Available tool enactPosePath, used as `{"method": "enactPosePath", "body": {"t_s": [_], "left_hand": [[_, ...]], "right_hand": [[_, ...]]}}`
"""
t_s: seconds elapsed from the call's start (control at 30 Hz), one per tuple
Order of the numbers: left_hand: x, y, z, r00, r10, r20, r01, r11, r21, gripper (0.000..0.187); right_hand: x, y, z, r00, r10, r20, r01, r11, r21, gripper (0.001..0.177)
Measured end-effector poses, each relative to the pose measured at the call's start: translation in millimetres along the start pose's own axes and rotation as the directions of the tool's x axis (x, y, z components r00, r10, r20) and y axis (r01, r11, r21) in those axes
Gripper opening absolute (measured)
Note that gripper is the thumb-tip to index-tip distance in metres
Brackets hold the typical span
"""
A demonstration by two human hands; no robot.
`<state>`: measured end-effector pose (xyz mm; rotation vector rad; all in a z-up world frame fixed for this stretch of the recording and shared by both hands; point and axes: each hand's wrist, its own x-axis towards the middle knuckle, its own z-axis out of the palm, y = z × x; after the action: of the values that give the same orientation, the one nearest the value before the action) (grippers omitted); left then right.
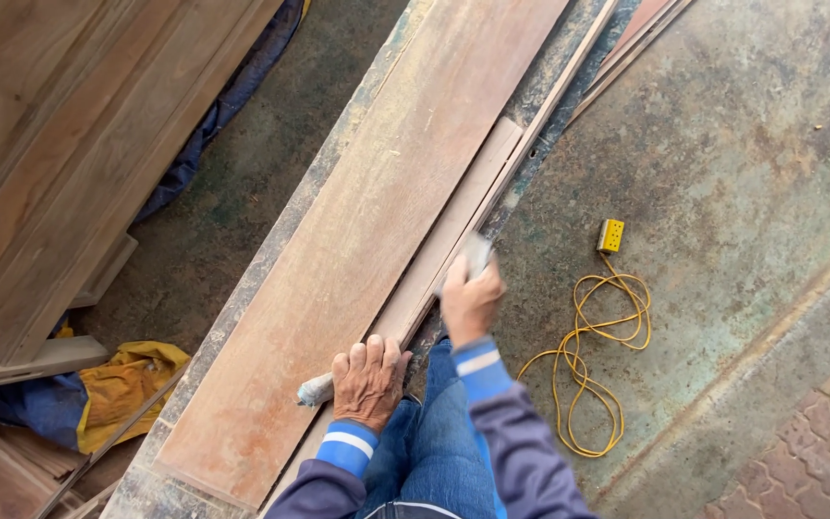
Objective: Sanding the edge of a long wooden plank with a sanding block.
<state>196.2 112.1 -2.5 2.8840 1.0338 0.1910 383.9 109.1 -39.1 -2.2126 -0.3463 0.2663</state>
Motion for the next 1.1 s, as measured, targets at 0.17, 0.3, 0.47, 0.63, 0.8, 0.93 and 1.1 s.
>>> {"method": "enactPosePath", "body": {"t_s": [0.17,0.3,0.47,0.63,0.8,0.93,1.1], "left_hand": [[-7,-2,7,1.000,-0.017,0.012,0.017,1.000,-0.009,0.033],[2,1,-1,0.998,-0.006,0.061,0.008,1.000,-0.020,0.034],[6,2,-8,0.999,-0.026,0.045,0.027,0.999,-0.033,0.029],[1,3,-4,1.000,-0.023,-0.010,0.023,0.999,-0.040,0.032],[-1,1,7,0.998,-0.031,-0.046,0.030,0.999,-0.032,0.034],[-5,-3,17,0.997,-0.019,-0.069,0.017,0.999,-0.027,0.041],[-22,-12,48,0.989,-0.009,-0.145,0.012,1.000,0.022,0.043]], "right_hand": [[-86,-5,-10,0.989,-0.097,0.111,0.103,0.993,-0.052,0.024],[-30,1,-1,0.990,0.020,0.136,-0.020,1.000,-0.004,0.025],[21,-10,-4,0.992,0.111,0.063,-0.110,0.994,-0.010,0.027],[-45,8,-14,0.991,-0.137,0.002,0.137,0.991,0.002,0.035],[10,19,-9,0.977,0.192,0.093,-0.210,0.943,0.257,0.032],[65,31,4,0.984,0.146,0.101,-0.160,0.975,0.153,0.028],[144,18,0,0.846,0.459,0.271,-0.501,0.859,0.110,0.026]]}}
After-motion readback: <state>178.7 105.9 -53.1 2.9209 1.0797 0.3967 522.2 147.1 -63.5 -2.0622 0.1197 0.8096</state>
